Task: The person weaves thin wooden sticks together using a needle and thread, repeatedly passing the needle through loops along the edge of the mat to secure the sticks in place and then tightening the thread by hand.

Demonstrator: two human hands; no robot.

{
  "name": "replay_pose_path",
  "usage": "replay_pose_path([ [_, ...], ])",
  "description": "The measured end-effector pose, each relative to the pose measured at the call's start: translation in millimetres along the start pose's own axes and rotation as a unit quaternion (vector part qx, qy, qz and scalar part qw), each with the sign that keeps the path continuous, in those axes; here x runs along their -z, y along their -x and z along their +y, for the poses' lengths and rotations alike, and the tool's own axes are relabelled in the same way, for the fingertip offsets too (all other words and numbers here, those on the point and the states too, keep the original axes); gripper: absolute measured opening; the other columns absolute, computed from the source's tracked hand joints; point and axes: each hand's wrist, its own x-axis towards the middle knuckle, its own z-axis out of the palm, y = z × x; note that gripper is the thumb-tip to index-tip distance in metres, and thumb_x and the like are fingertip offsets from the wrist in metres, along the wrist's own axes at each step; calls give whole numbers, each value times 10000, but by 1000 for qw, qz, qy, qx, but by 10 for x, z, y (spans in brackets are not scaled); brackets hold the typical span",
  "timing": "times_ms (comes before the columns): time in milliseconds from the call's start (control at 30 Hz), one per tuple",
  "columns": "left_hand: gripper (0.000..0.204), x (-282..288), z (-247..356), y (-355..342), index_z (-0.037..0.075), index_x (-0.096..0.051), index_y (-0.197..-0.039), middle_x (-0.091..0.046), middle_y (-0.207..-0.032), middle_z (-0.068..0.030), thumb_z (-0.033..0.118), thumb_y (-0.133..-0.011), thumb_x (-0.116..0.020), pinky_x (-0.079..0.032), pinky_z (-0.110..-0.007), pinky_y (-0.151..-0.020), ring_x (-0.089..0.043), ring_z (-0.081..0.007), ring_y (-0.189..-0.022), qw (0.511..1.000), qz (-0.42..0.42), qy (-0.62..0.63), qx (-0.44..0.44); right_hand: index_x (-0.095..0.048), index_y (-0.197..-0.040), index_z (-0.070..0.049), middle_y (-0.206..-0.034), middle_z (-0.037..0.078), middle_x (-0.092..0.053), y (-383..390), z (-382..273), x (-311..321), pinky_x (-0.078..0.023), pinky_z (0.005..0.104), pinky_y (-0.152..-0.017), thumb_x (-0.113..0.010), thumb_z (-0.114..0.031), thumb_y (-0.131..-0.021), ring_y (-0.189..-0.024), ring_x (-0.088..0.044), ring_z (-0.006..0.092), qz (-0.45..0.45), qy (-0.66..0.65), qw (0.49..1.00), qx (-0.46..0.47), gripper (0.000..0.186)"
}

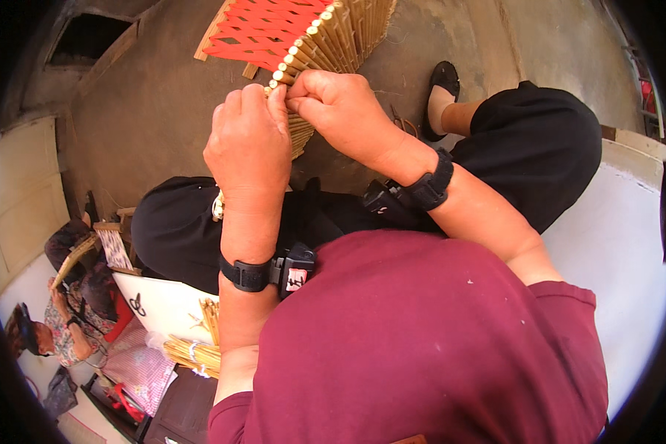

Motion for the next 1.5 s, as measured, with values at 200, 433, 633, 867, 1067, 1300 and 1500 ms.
replay_pose_path([
  [200,250,7,235,-26,107,-546,-826,-576,-796,-51,333,-930,-572,-501,-408,-610,-604,-266,-770,998,21,-1,-56,-652,-839,4,-744,186,-643,176,69,183,-486,344,-588,-608,-139,-831,-630,-624,264,53,-53,997,0,150],
  [433,301,-145,-173,-256,125,-562,-789,-603,-762,-56,399,-915,-571,-513,-418,-579,-628,-278,-733,998,31,-50,11,-650,-851,2,-703,125,-641,465,212,349,-479,312,-591,-613,-118,-857,-600,-585,182,59,4,998,20,126],
  [633,362,-258,-515,-363,53,-626,-868,-622,-764,-182,372,-976,-493,-469,-438,-641,-580,-383,-700,982,-81,131,105,-669,-907,-22,-763,133,-672,340,102,410,-493,316,-607,-603,-146,-872,-661,-653,222,16,9,1000,-14,145],
  [867,276,-177,-563,-397,7,-646,-909,-567,-678,-98,276,-946,-592,-448,-306,-637,-507,-163,-638,906,-134,361,174,-676,-967,-27,-781,165,-670,-66,153,137,-526,379,-655,-541,-106,-817,-717,-657,313,-31,60,996,61,217],
  [1067,254,-75,-626,-406,1,-669,-1018,-611,-738,-44,220,-889,-663,-453,-271,-666,-522,-107,-677,901,-224,318,193,-678,-1025,-37,-774,179,-666,-212,199,14,-529,412,-660,-532,-99,-795,-723,-659,328,-49,31,998,35,279],
  [1300,237,-150,-652,-386,-6,-666,-1023,-610,-743,-38,183,-881,-665,-452,-262,-668,-512,-95,-681,892,-204,351,199,-639,-1223,-123,-581,80,-525,-290,374,-107,-410,287,-505,-553,-67,-815,-501,-458,110,-51,-2,994,93,420],
  [1500,225,-170,-642,-387,-10,-662,-1016,-584,-724,-30,174,-887,-655,-443,-255,-654,-483,-86,-670,895,-195,354,187,-639,-1231,-120,-607,48,-544,-287,328,-100,-407,268,-517,-549,-59,-817,-534,-459,87,-81,0,995,52,429],
])
